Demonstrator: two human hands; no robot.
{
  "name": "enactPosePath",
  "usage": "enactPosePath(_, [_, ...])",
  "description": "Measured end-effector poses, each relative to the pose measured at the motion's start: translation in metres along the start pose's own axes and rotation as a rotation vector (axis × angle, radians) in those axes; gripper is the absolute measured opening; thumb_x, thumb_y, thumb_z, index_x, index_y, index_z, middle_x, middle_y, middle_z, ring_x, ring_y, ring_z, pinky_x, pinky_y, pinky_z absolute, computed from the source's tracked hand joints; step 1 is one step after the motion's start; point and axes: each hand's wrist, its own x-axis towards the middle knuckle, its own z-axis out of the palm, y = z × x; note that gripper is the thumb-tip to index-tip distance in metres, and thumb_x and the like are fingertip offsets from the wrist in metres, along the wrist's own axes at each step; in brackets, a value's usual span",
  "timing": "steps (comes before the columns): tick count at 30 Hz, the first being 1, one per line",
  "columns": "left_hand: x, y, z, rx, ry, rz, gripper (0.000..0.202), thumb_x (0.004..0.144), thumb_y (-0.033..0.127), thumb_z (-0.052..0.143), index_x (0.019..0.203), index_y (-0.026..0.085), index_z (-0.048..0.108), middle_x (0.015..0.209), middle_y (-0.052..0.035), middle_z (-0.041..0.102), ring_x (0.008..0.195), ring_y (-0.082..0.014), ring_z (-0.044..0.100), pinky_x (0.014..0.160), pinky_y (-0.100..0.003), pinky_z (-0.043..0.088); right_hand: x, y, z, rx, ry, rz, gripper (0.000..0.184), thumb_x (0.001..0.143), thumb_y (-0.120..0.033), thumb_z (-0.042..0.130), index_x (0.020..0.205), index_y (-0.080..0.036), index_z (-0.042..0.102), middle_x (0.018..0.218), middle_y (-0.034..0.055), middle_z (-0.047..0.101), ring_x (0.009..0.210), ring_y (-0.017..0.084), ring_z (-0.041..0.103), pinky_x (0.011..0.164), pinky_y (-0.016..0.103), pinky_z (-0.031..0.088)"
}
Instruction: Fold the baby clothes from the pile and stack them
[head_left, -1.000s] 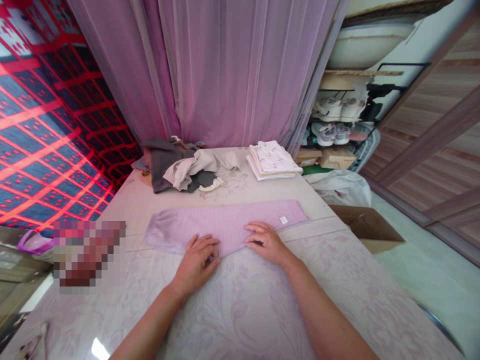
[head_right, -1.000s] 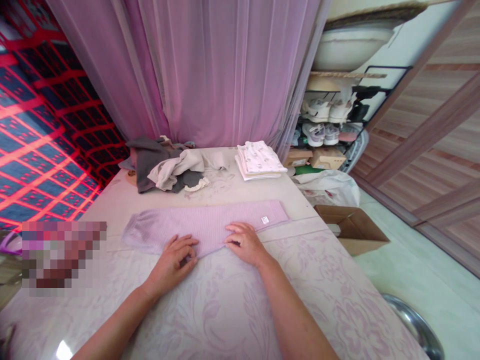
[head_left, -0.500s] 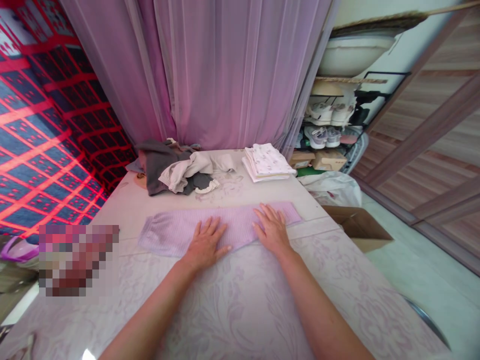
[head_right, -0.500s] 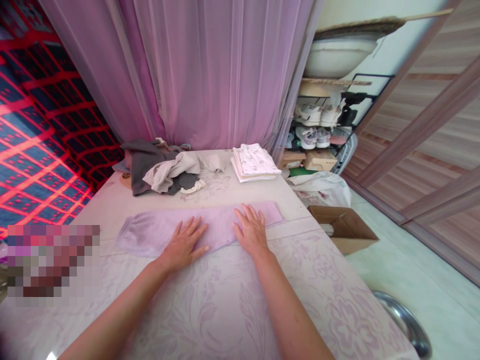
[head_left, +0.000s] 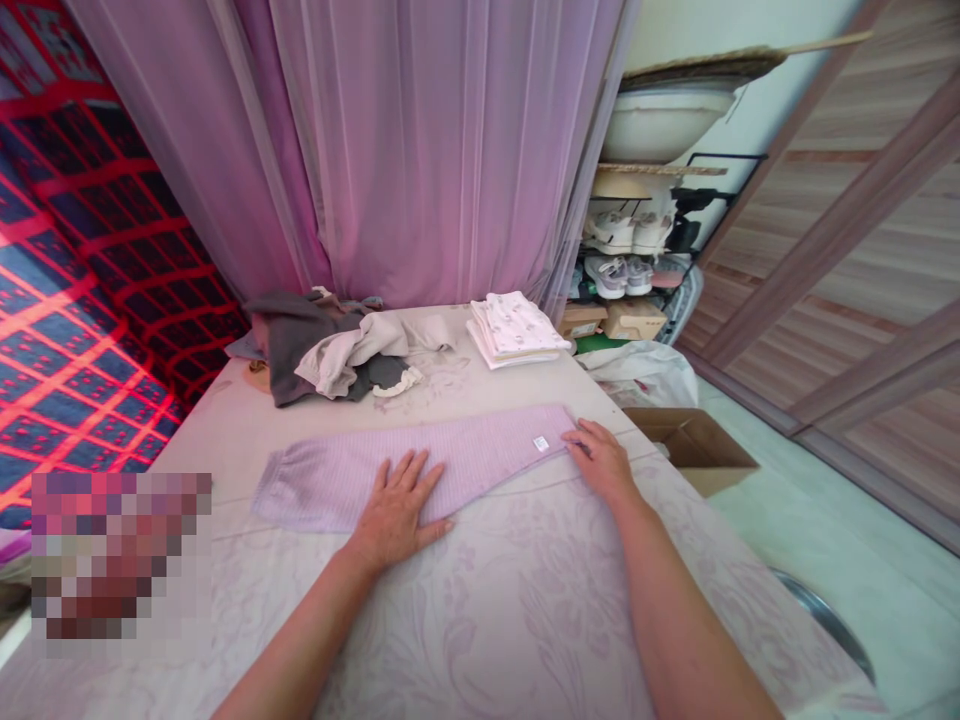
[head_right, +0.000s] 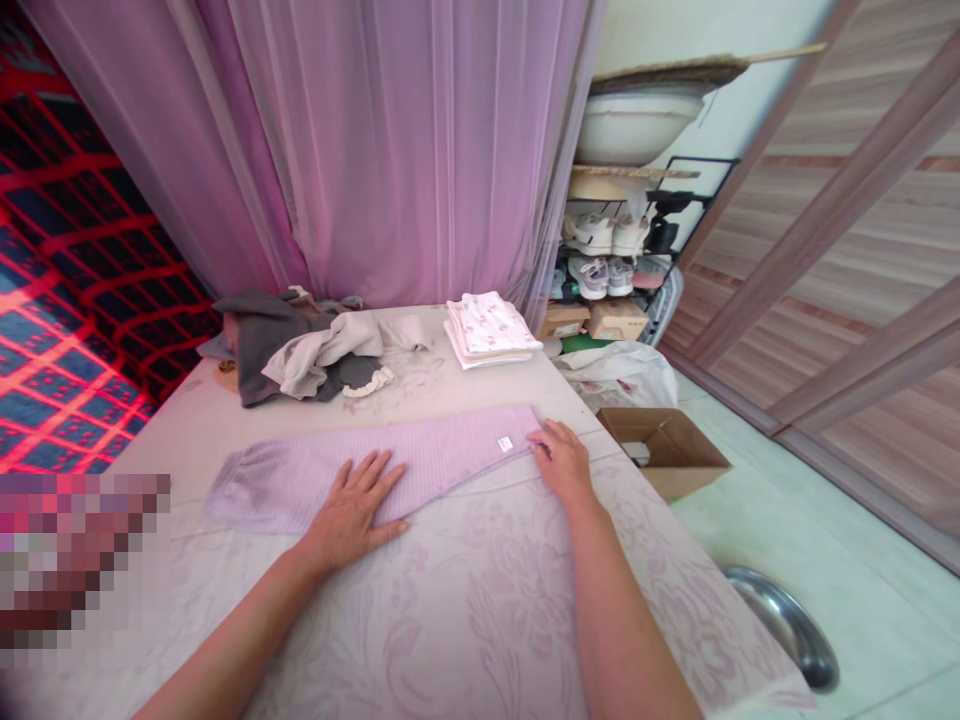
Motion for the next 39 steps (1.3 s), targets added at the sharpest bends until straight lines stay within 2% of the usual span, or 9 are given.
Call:
enactPosePath(5, [-0.005,0.001,-0.004,-0.015,0.004,0.092,0.053,0.089,0.057,0.04,0.14,0.041,0.038,0.152,-0.0054,0.033,0.139,-0.0303,0.027,0.109,-0.06,0.019,0.0,-0.006,-0.003,-0.004,0.086,-0.05,0.025,0.087,-0.03,0.046,0.086,-0.026,0.071,0.117,0.006,0.064,0.116,0.024,0.051,0.095,0.043,0.041])
enactPosePath(9, [-0.006,0.001,-0.004,-0.037,0.014,0.157,0.045,0.092,0.052,0.038,0.136,0.043,0.043,0.15,-0.0014,0.037,0.138,-0.0288,0.03,0.109,-0.06,0.019,-0.004,-0.005,-0.012,-0.039,0.128,-0.047,0.027,0.089,-0.031,0.044,0.087,-0.026,0.07,0.122,0.0056,0.062,0.121,0.025,0.047,0.097,0.045,0.037])
enactPosePath(15, [-0.005,0.003,-0.008,-0.072,-0.038,0.148,0.045,0.092,0.053,0.038,0.135,0.042,0.045,0.15,-0.0009,0.036,0.139,-0.0287,0.028,0.111,-0.059,0.018,-0.01,-0.003,-0.012,-0.085,0.015,0.039,0.023,0.086,-0.03,0.048,0.088,-0.028,0.071,0.125,0.0049,0.061,0.122,0.027,0.046,0.096,0.045,0.037])
enactPosePath(21, [-0.005,0.005,-0.011,-0.109,-0.061,0.113,0.045,0.092,0.055,0.035,0.134,0.042,0.046,0.15,0.0006,0.036,0.139,-0.0273,0.028,0.112,-0.056,0.017,-0.008,-0.018,-0.016,-0.084,-0.032,0.045,0.025,0.086,-0.028,0.047,0.092,-0.027,0.071,0.125,0.0048,0.061,0.12,0.026,0.048,0.097,0.044,0.036])
enactPosePath(23, [-0.005,0.005,-0.011,-0.11,-0.06,0.108,0.045,0.092,0.054,0.035,0.134,0.042,0.046,0.15,0.0005,0.036,0.139,-0.0273,0.028,0.112,-0.056,0.017,-0.005,-0.024,-0.019,-0.069,-0.025,0.047,0.025,0.087,-0.028,0.046,0.091,-0.026,0.07,0.121,0.0053,0.063,0.114,0.025,0.052,0.095,0.043,0.038])
enactPosePath(29, [-0.006,0.005,-0.01,-0.103,-0.052,0.11,0.047,0.092,0.055,0.036,0.135,0.041,0.044,0.15,0.0006,0.036,0.139,-0.0271,0.028,0.112,-0.055,0.017,0.0,-0.027,-0.02,0.04,0.129,0.037,0.031,0.089,-0.028,0.04,0.099,-0.021,0.069,0.117,0.0077,0.064,0.107,0.02,0.057,0.097,0.035,0.042])
enactPosePath(34, [-0.006,0.004,-0.008,-0.096,-0.042,0.126,0.047,0.092,0.055,0.036,0.136,0.041,0.044,0.15,-0.0002,0.036,0.139,-0.0269,0.029,0.112,-0.056,0.018,-0.005,-0.016,-0.01,0.132,0.024,0.072,0.028,0.084,-0.029,0.044,0.09,-0.023,0.07,0.113,0.0063,0.066,0.102,0.02,0.06,0.092,0.035,0.046])
enactPosePath(39, [-0.006,0.004,-0.009,-0.091,-0.043,0.13,0.048,0.091,0.056,0.036,0.136,0.041,0.043,0.15,-0.001,0.036,0.139,-0.0272,0.028,0.112,-0.056,0.018,0.002,-0.017,-0.007,0.138,0.021,0.167,0.032,0.081,-0.033,0.047,0.102,-0.021,0.068,0.109,0.0082,0.066,0.098,0.023,0.06,0.086,0.036,0.048])
